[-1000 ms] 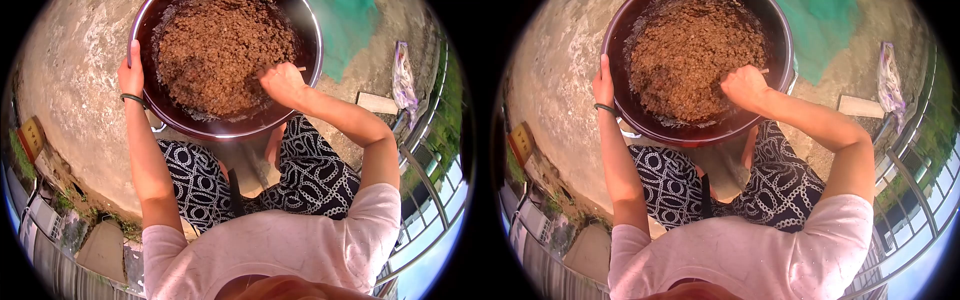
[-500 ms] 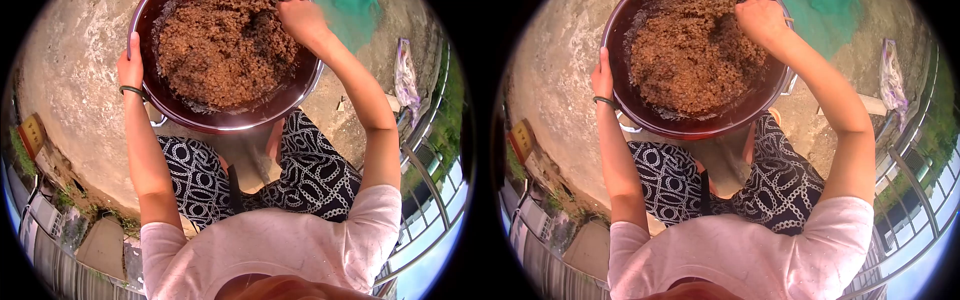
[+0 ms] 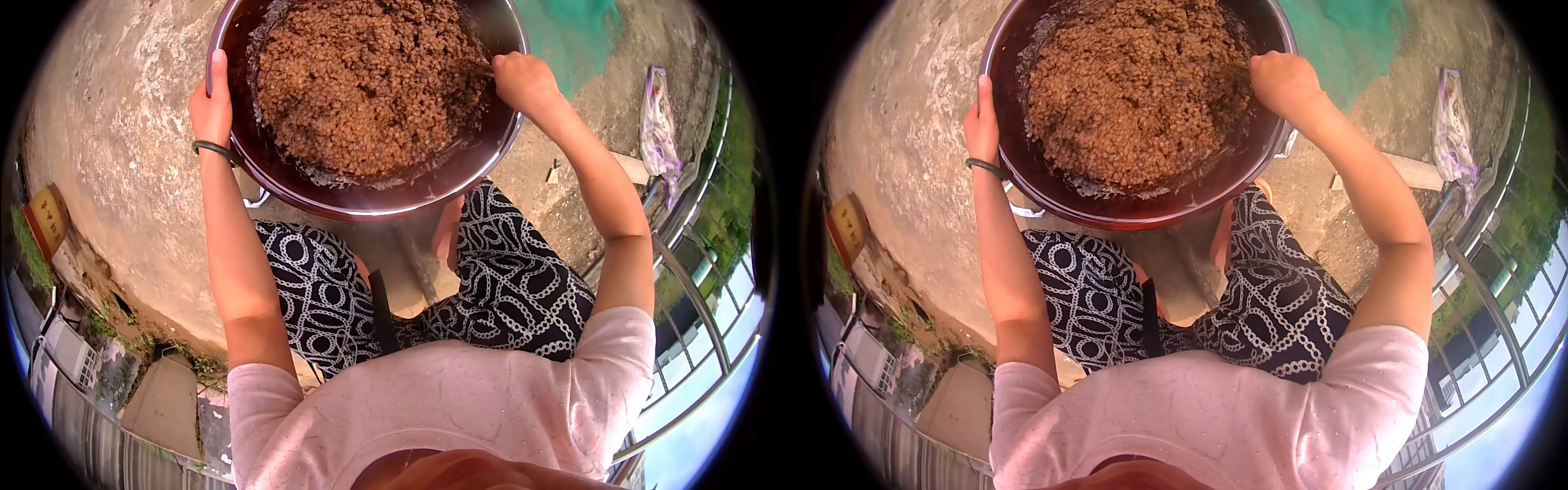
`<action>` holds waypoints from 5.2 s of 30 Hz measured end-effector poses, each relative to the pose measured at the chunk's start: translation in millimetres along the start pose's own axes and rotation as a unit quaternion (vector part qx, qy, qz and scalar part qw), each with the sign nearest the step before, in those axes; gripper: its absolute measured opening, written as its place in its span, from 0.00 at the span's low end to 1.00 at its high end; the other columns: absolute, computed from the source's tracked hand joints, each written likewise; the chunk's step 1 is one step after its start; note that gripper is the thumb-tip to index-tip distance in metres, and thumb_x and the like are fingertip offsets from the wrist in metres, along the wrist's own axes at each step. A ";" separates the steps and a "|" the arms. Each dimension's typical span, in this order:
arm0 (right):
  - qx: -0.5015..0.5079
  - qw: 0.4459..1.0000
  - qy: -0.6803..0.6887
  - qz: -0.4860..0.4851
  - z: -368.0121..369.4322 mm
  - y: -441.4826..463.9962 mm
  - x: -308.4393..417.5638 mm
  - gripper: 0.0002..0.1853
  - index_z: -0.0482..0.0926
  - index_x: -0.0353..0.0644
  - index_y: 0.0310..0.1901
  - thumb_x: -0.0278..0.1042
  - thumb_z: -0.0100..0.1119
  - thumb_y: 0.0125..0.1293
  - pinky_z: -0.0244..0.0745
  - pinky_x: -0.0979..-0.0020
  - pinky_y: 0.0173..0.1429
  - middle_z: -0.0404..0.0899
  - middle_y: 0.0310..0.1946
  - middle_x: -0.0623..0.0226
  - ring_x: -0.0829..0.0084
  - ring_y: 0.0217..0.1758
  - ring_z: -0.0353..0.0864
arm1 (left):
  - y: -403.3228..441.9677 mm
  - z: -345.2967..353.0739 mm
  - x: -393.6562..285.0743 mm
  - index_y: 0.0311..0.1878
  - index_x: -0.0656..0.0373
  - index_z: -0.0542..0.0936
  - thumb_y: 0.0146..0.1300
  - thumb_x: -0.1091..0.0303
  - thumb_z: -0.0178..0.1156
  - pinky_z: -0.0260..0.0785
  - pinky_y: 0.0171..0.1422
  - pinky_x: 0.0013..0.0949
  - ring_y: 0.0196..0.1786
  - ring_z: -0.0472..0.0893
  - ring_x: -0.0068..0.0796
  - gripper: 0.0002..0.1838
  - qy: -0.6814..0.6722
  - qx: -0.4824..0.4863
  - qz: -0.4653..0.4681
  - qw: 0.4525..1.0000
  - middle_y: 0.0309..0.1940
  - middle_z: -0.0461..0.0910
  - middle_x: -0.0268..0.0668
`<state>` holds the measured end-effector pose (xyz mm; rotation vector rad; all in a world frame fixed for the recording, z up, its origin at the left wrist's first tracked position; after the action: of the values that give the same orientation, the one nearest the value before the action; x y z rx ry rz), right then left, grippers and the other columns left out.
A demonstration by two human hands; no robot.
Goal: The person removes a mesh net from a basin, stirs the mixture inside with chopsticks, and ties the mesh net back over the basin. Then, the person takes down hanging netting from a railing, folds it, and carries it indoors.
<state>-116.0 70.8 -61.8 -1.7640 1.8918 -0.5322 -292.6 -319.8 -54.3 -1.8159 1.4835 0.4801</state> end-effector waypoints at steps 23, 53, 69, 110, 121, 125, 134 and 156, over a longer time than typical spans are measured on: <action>-0.233 0.963 0.138 0.002 -76.2 -9.2 -2.6 0.09 0.81 0.40 0.34 0.33 0.54 0.61 0.79 0.58 0.40 0.83 0.29 0.53 0.56 0.34 0.84 | -1.2 -2.3 -2.0 0.28 0.69 0.77 0.56 0.23 0.50 0.65 0.43 0.31 0.33 0.70 0.29 0.45 0.026 -0.003 -0.010 1.000 0.24 0.74 0.37; -0.057 0.896 0.438 -0.038 -86.2 84.7 25.8 0.11 0.84 0.39 0.31 0.34 0.55 0.63 0.77 0.63 0.34 0.84 0.23 0.58 0.64 0.27 0.85 | 1.2 -4.2 -0.9 0.31 0.69 0.79 0.56 0.24 0.51 0.66 0.44 0.31 0.34 0.71 0.28 0.44 0.041 0.004 -0.005 0.999 0.26 0.75 0.37; -0.069 0.992 -0.103 -0.017 -43.9 5.5 1.9 0.07 0.82 0.38 0.31 0.26 0.53 0.59 0.78 0.62 0.31 0.84 0.28 0.55 0.58 0.29 0.85 | 1.9 -2.4 -1.0 0.36 0.71 0.81 0.54 0.19 0.46 0.67 0.48 0.34 0.37 0.76 0.35 0.50 0.060 0.007 -0.001 0.998 0.29 0.79 0.44; 0.066 0.793 0.605 0.025 -0.2 38.0 32.6 0.14 0.82 0.38 0.37 0.42 0.59 0.69 0.64 0.79 0.19 0.78 0.22 0.70 0.86 0.17 0.67 | -0.1 -3.7 8.0 0.23 0.64 0.74 0.55 0.22 0.50 0.61 0.37 0.30 0.29 0.67 0.26 0.43 0.031 -0.002 -0.008 0.999 0.21 0.69 0.33; -0.084 0.996 0.035 0.000 -36.9 -15.5 -24.5 0.09 0.82 0.37 0.35 0.33 0.56 0.64 0.76 0.59 0.37 0.82 0.29 0.54 0.55 0.31 0.82 | 4.1 -2.6 4.5 0.29 0.68 0.78 0.54 0.20 0.49 0.64 0.40 0.32 0.32 0.71 0.29 0.47 0.019 -0.002 0.003 1.000 0.24 0.73 0.36; 0.016 0.997 0.035 -0.065 20.0 2.6 -5.7 0.10 0.80 0.34 0.35 0.31 0.51 0.64 0.79 0.58 0.39 0.83 0.31 0.53 0.55 0.32 0.84 | 5.2 -4.9 10.8 0.28 0.67 0.78 0.53 0.20 0.49 0.65 0.40 0.32 0.32 0.71 0.29 0.46 0.050 0.018 -0.033 0.998 0.23 0.73 0.36; 0.231 0.788 0.568 0.059 57.2 10.5 74.1 0.09 0.80 0.35 0.37 0.30 0.51 0.67 0.60 0.73 0.17 0.76 0.21 0.67 0.78 0.15 0.68 | 1.9 -5.0 2.7 0.33 0.69 0.81 0.51 0.19 0.49 0.68 0.46 0.33 0.35 0.76 0.33 0.49 0.049 -0.017 0.007 0.999 0.27 0.78 0.41; -0.217 0.964 0.145 -0.059 -112.6 -38.6 24.3 0.06 0.81 0.42 0.31 0.31 0.55 0.57 0.75 0.56 0.38 0.79 0.26 0.53 0.52 0.32 0.81 | 5.7 -3.5 5.9 0.23 0.64 0.75 0.53 0.19 0.48 0.63 0.37 0.30 0.29 0.69 0.27 0.45 0.040 0.000 0.023 0.999 0.20 0.71 0.35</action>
<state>-153.2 37.6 49.0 -2.1862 2.2462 -0.4628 -297.0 -326.7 -57.7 -1.8227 1.5826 0.4350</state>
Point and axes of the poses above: each hand's wrist, its own y-axis towards the middle knuckle, its own z-axis out of the palm, x = y × z, the point moved 5 cm from there along y, towards the middle knuckle
